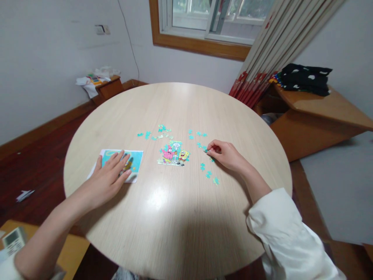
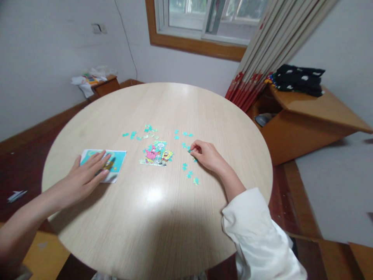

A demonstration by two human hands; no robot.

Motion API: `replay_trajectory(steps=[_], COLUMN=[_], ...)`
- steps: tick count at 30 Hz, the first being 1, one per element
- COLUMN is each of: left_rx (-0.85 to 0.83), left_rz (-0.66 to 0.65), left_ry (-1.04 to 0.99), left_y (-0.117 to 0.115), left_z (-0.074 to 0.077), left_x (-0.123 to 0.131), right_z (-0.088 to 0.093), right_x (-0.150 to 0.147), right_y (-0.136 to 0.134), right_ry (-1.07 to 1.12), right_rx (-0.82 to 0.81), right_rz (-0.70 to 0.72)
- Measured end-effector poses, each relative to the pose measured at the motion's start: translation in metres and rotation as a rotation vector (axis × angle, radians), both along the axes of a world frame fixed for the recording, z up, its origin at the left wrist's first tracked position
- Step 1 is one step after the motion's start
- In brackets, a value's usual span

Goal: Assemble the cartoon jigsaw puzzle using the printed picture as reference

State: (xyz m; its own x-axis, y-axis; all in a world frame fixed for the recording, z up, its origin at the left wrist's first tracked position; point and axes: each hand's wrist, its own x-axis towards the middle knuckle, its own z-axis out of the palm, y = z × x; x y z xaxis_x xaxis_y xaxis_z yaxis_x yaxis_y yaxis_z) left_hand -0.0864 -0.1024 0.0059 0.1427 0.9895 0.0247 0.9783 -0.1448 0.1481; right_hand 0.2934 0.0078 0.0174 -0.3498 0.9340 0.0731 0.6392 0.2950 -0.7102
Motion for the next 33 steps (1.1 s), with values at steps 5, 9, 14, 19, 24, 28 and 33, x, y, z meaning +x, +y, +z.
replay_trajectory(steps=[5, 9, 14, 19, 24, 28, 33], left_rx=[-0.045, -0.031, -0.042, 0.039, 0.085, 0.016, -0.072], left_rz=[-0.008, -0.018, -0.037, -0.176, -0.257, -0.204, -0.272], left_ry=[0.084, 0.117, 0.151, -0.008, -0.488, -0.895, -1.029], left_y=[-0.004, 0.009, 0.019, 0.036, 0.07, 0.085, 0.077], left_z=[-0.025, -0.026, -0.011, 0.022, 0.036, 0.026, 0.01], left_x=[0.012, 0.025, 0.031, 0.055, 0.103, 0.13, 0.135], right_z=[-0.007, -0.012, -0.014, -0.015, -0.011, -0.005, -0.003], right_x=[-0.001, 0.0, 0.002, -0.003, -0.025, -0.045, -0.059], right_y=[0.002, 0.005, 0.008, 0.009, -0.001, -0.013, -0.023], right_ry=[0.061, 0.089, 0.118, 0.258, 0.541, 0.683, 0.746], right_rx=[0.065, 0.098, 0.137, 0.09, -0.129, -0.278, -0.395], right_rz=[-0.04, -0.075, -0.095, -0.137, -0.146, -0.142, -0.097])
